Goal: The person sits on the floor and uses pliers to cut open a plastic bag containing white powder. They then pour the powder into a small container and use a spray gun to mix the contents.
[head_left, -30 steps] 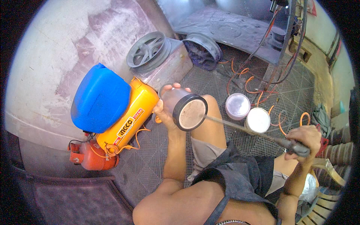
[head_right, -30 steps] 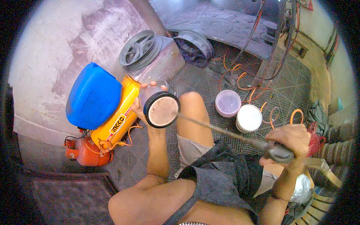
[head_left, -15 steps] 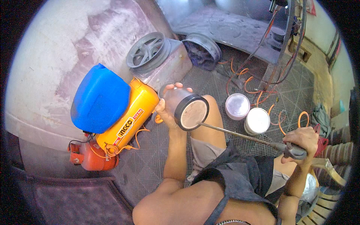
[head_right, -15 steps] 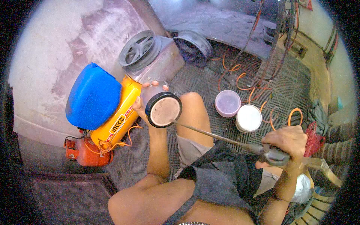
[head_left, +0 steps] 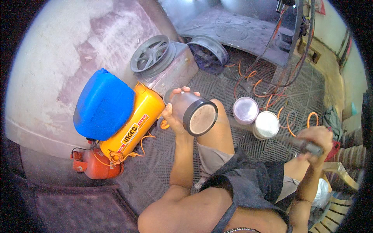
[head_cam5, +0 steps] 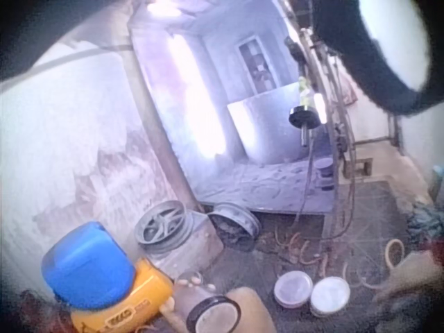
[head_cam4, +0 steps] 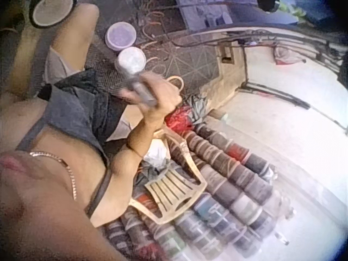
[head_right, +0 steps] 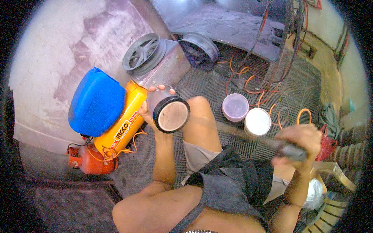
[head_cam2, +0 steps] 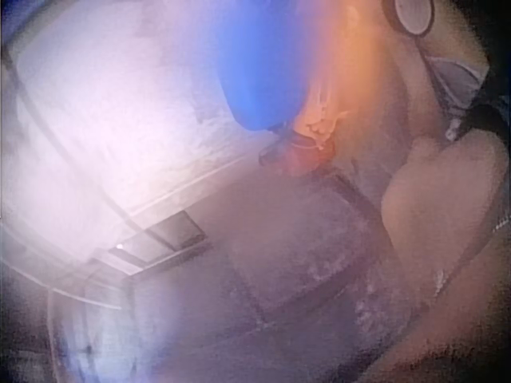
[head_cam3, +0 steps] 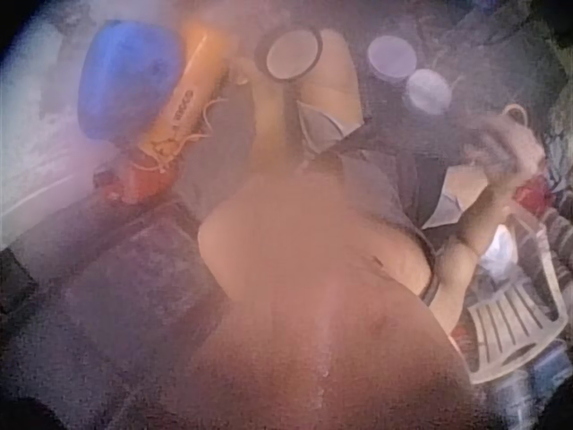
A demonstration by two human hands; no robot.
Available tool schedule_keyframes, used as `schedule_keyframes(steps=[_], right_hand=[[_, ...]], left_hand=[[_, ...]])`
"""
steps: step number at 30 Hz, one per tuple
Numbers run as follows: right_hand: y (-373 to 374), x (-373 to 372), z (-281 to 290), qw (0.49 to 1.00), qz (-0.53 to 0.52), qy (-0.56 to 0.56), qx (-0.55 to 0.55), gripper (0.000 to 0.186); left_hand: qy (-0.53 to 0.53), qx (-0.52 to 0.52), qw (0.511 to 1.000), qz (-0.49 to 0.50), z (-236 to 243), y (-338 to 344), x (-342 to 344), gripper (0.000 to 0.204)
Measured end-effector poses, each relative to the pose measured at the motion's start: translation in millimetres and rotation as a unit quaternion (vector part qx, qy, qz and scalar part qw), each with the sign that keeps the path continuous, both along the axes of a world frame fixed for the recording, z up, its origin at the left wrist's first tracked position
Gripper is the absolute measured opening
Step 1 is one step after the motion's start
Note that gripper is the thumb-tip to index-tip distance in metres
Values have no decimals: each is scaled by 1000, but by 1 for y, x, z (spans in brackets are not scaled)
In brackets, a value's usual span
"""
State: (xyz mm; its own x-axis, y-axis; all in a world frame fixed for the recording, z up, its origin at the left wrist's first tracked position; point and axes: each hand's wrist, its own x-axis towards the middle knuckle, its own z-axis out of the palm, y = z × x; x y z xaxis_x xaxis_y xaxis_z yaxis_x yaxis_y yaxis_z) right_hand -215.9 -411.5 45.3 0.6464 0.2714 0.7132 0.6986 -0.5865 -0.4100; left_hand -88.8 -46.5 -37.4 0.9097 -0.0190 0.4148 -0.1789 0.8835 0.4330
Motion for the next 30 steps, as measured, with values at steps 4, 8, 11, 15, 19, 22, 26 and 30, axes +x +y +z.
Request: schedule_keyframes(steps=[4, 8, 11, 15, 19, 22, 26, 30], right_hand=[[-2, 2, -4, 999, 39, 0, -3, 54], [-4, 4, -2, 1000, 3, 0, 19, 54], [10, -2, 1, 994, 76, 75, 14, 55], [-9, 6, -3, 1000, -2, 3, 11, 51], [-14, 1, -16, 1000, 4, 24, 13, 63], [-20, 2, -18, 976, -99, 119, 150, 72], [-26, -13, -46, 952, -121, 172, 223, 80], [-12, -26, -69, 959, -130, 185, 170, 61]], left_hand=[[2, -1, 1000, -4, -3, -2, 1, 49], [16, 1, 1000, 18, 3, -7, 1, 50], [22, 4, 1000, -13, -1, -5, 0, 50], [42, 14, 999, 32, 3, -13, -2, 50], [21, 28, 999, -8, -6, -7, 1, 52], [86, -12, 996, -9, -9, -8, -1, 53], [208, -149, 961, -104, -18, -36, 9, 50], [221, -181, 936, -208, -24, -53, 5, 61]])
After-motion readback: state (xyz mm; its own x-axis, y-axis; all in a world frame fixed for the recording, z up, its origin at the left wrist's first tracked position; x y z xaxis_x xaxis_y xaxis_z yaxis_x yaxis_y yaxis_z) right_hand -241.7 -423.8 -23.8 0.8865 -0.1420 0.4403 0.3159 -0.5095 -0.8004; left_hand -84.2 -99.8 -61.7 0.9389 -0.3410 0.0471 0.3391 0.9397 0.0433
